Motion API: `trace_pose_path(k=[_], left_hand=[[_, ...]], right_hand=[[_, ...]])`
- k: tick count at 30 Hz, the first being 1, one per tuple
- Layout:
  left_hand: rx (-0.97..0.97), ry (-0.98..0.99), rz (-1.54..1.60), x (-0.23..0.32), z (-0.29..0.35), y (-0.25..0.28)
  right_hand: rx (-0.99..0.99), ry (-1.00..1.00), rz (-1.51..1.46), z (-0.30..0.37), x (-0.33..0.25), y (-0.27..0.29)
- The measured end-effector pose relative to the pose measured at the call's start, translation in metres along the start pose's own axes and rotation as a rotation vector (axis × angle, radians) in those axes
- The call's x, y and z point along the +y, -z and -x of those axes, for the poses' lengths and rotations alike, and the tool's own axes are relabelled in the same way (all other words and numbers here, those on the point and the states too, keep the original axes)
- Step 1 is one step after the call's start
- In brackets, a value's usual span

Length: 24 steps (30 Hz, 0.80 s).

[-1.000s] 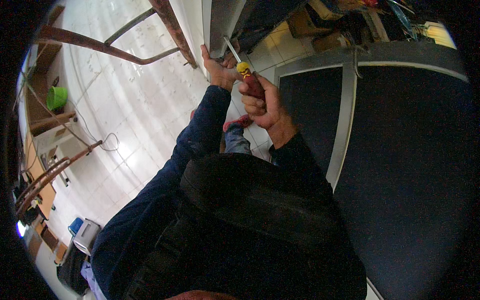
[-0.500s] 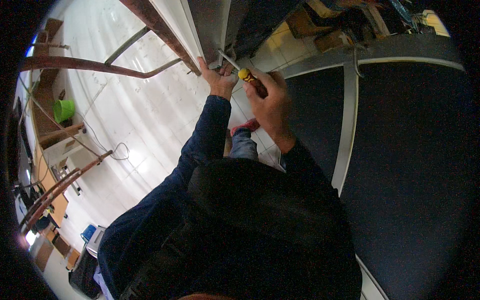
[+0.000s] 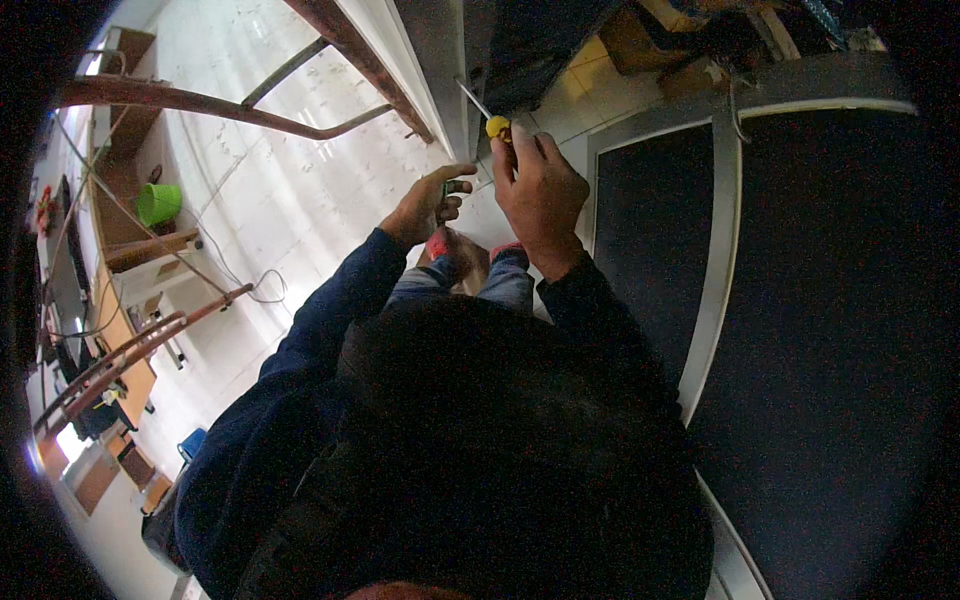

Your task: The person installs a door frame using a screwdriver. The person secures the metal frame to the wall opening by tightening screws at the top and bottom of the frame.

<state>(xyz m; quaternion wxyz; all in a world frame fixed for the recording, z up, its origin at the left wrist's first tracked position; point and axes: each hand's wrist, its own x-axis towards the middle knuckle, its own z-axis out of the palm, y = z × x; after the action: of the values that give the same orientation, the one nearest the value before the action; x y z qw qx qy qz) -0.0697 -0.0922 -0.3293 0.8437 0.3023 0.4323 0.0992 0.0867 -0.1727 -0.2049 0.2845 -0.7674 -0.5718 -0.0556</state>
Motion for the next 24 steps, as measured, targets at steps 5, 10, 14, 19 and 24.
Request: trace_pose_path(k=[5,10,14,19,24], left_hand=[[-0.057,-0.293,0.100,0.071,0.034,-0.066],[0.068,-0.359,0.227,0.081,0.003,-0.077],[0.084,-0.393,0.421,0.084,0.008,-0.096],[-0.021,-0.338,0.458,0.076,0.000,-0.078],[-0.060,-0.287,0.633,0.070,0.014,-0.074]], right_hand=[[0.063,-0.087,-0.174,-0.005,0.004,0.002],[-0.070,-0.747,-1.219,0.011,-0.007,0.019],[-0.457,-1.082,-1.857,0.031,0.025,0.017],[-0.472,-0.720,-1.009,0.015,0.005,0.029],[-0.175,0.228,-0.235,0.005,0.055,0.004]])
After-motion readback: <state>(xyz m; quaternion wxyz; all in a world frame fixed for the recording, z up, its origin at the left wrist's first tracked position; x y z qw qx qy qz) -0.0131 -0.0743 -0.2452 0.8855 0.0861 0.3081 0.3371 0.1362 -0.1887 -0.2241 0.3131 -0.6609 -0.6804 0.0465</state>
